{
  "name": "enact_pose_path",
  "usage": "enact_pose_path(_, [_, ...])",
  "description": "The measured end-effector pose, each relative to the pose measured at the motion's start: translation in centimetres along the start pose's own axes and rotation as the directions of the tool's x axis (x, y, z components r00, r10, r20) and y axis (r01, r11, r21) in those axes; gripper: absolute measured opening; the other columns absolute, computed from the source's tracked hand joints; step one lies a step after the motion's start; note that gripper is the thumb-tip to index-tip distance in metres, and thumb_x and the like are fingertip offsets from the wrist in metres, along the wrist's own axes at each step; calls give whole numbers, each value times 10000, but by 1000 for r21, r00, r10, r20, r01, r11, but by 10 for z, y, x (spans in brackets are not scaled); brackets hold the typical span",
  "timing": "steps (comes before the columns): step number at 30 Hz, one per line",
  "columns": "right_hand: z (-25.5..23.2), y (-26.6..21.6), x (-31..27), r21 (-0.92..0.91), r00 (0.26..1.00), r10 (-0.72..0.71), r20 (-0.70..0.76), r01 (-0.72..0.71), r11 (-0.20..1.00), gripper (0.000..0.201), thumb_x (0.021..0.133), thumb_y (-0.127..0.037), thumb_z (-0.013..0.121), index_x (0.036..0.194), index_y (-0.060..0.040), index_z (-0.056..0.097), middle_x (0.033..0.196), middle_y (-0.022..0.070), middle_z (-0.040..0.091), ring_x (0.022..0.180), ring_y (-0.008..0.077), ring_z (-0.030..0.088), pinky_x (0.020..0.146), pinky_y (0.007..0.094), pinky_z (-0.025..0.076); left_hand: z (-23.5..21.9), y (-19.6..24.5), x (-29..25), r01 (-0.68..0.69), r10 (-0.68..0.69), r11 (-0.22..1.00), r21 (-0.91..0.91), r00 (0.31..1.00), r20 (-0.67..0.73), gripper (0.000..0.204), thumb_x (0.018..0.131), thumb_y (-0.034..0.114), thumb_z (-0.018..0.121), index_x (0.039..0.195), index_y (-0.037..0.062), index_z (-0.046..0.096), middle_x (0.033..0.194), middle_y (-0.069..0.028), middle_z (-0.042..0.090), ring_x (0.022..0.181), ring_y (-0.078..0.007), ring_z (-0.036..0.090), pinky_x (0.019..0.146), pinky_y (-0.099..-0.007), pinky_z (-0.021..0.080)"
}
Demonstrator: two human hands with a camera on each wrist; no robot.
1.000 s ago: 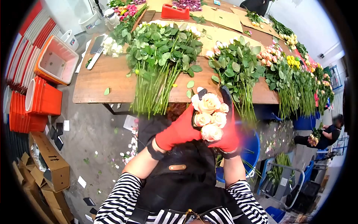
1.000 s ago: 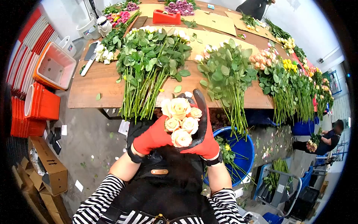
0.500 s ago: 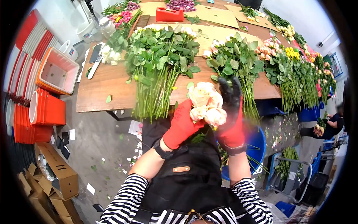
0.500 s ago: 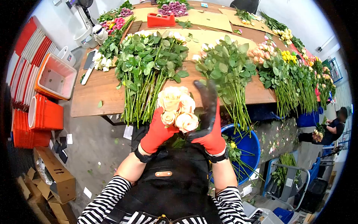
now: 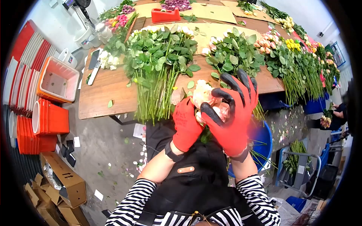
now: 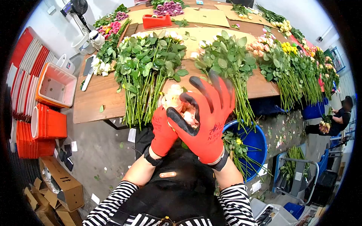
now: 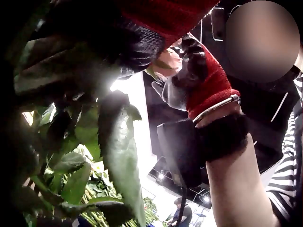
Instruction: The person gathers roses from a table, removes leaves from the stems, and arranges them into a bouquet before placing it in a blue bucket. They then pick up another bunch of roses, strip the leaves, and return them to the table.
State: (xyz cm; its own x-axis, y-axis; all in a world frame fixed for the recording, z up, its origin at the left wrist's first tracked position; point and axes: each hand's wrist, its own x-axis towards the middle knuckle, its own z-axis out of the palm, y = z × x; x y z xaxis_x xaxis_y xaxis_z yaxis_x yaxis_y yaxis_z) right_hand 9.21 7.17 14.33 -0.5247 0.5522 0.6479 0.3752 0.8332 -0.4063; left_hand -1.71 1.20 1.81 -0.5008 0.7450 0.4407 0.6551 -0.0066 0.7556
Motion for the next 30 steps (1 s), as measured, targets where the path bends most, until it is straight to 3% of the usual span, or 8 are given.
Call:
enact_pose_path(5, [5, 0, -6, 13, 995, 35, -97, -34, 999, 406, 654, -283, 803, 983, -134, 616, 1213, 53, 537, 1232, 359, 399, 1045, 546, 228, 4, -5, -1, 69, -68, 997, -43, 997, 20, 469, 694, 201, 701, 1108, 30, 563, 1074, -162, 593, 986, -357, 555, 864, -433, 421])
enact_pose_path(8, [8, 2, -6, -48, 998, -26, -55, 24, 999, 403, 649, -287, 804, 974, -136, 620, 1193, 50, 546, 1230, 357, 401, 1045, 541, 230, 2, -5, -1, 76, -76, 997, 12, 996, 36, 481, 687, 212, 713, 1101, 19, 563, 1109, -168, 586, 1012, -355, 553, 891, -432, 413])
enact_pose_path(14, [5, 0, -4, -60, 998, 55, 17, -54, 997, 353, 654, -241, 791, 950, -138, 628, 1158, 38, 572, 1213, 351, 417, 1055, 532, 218, 1, -2, 1, 27, -25, 998, 61, 999, -40, 521, 665, 248, 738, 1096, 12, 565, 1117, -164, 584, 1023, -346, 552, 901, -427, 411])
enact_pose_path(26, [18, 9, -19, 198, 989, 133, -66, -118, 973, 277, 654, -145, 754, 910, -125, 650, 1127, 34, 631, 1201, 339, 443, 1075, 525, 193, 2, -5, 2, 41, -45, 998, -44, 995, -93, 550, 629, 279, 780, 1075, 38, 567, 1002, -153, 606, 933, -365, 568, 804, -434, 437])
enact_pose_path(28, [20, 7, -21, 250, 980, 181, -88, -154, 956, 288, 642, -111, 753, 914, -108, 656, 1108, 40, 638, 1207, 331, 443, 1070, 501, 224, 2, -1, 3, 14, -18, 1000, -26, 991, -135, 531, 636, 268, 782, 1063, 36, 567, 995, -154, 608, 918, -369, 571, 796, -437, 439])
enact_pose_path(30, [23, 8, -23, 322, 967, 236, -96, -194, 927, 295, 639, -64, 743, 921, -88, 658, 1104, 52, 637, 1207, 312, 450, 1041, 461, 286, 1, 0, 6, 40, -52, 989, -143, 995, -85, 535, 635, 245, 788, 1072, 33, 565, 996, -154, 609, 916, -376, 571, 794, -434, 442])
